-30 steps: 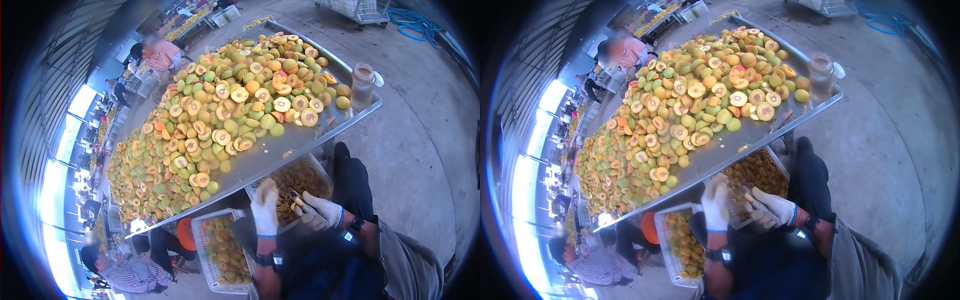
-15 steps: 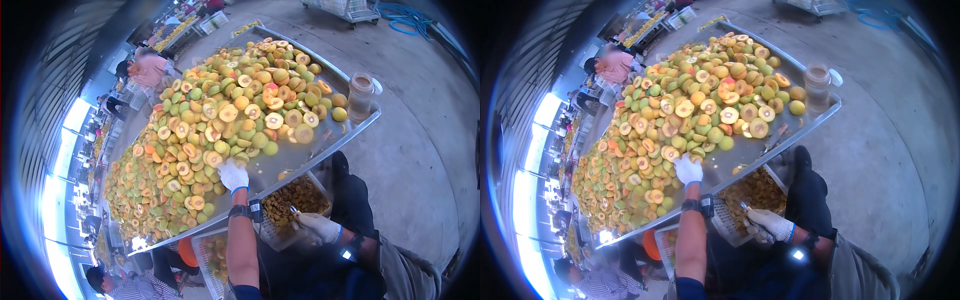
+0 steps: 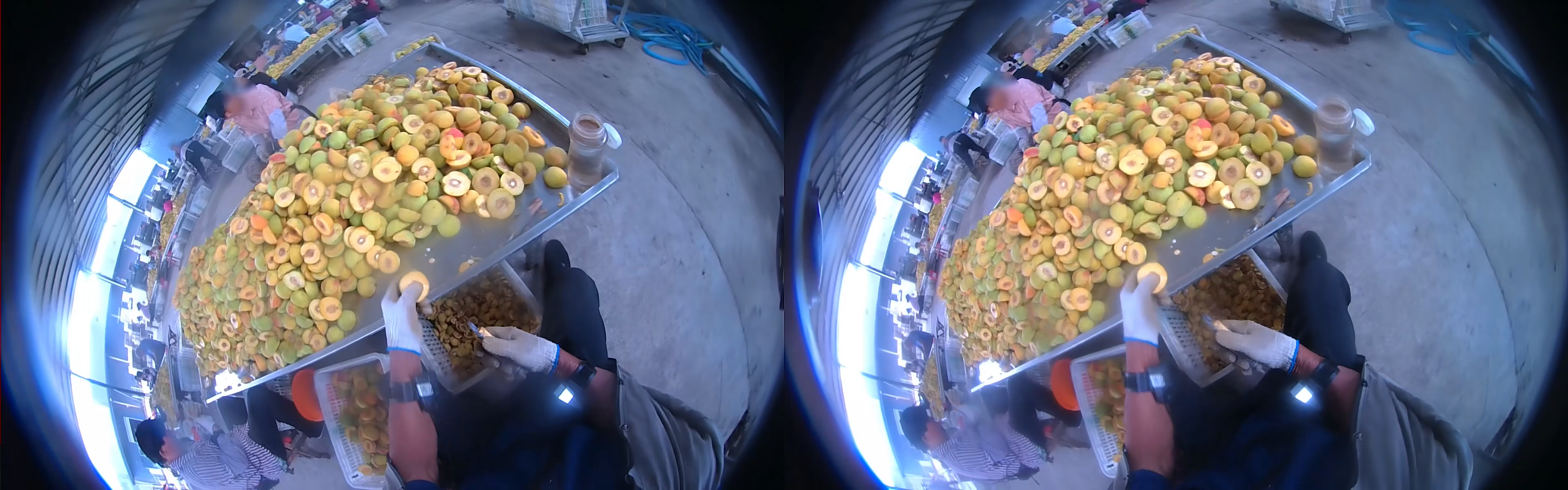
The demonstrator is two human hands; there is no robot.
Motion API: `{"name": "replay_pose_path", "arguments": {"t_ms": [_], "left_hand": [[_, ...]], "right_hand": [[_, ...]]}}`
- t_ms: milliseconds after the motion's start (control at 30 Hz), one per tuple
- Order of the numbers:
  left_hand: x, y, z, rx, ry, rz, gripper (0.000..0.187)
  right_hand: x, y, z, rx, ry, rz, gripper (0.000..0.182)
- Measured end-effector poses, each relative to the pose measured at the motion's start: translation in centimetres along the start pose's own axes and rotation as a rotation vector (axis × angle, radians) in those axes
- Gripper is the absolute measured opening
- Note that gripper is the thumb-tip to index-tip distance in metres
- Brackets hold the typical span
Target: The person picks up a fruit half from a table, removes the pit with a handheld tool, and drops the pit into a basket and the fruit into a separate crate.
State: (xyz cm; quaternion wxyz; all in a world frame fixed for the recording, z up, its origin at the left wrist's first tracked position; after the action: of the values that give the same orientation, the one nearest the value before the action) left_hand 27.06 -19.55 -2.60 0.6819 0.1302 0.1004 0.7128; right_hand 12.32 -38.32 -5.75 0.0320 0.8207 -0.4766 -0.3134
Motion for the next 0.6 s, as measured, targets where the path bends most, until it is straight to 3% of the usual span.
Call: {"name": "replay_pose_path", "arguments": {"t_ms": [33, 100, 167, 200, 233, 367, 600], "left_hand": [[0.0, 1.3, -0.5, -0.006, 0.008, 0.006, 0.032], [-1.4, 3.6, -2.1, 0.022, 0.592, -0.121, 0.031], [-3.1, 6.5, -1.8, 0.037, 0.732, -0.17, 0.033], [-3.7, 7.8, -1.9, 0.057, 0.865, -0.22, 0.034], [-3.7, 8.6, -2.5, 0.036, 0.817, -0.272, 0.044], [-4.6, 11.0, -3.2, 0.02, 0.927, -0.263, 0.062], [-4.4, 12.1, -3.4, 0.068, 0.818, -0.07, 0.054]], "right_hand": [[-0.4, 0.3, -1.1, 0.017, 0.119, -0.005, 0.038], [-1.1, 0.6, -2.1, 0.087, 0.211, 0.014, 0.04], [-1.5, 0.8, -2.7, 0.152, 0.297, 0.038, 0.043], [-1.6, 1.0, -3.5, 0.257, 0.492, 0.072, 0.044], [-2.0, 1.2, -4.3, 0.362, 0.687, 0.105, 0.045], [-3.6, 2.2, -6.2, 0.317, 0.799, 0.188, 0.04], [-3.8, 1.8, -5.5, 0.39, 0.814, 0.265, 0.043]]}}
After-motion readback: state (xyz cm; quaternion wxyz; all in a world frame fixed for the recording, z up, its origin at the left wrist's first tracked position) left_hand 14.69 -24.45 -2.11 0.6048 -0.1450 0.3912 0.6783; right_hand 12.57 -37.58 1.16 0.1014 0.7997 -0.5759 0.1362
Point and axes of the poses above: each hand's wrist, its own y-axis away from the middle knuckle, its own x-axis out of the back of the hand, z = x × y, the point moved 8 cm from there along -y, towards the middle knuckle, and after that the axes turned 5 degrees about x, right-handed, at the moved point
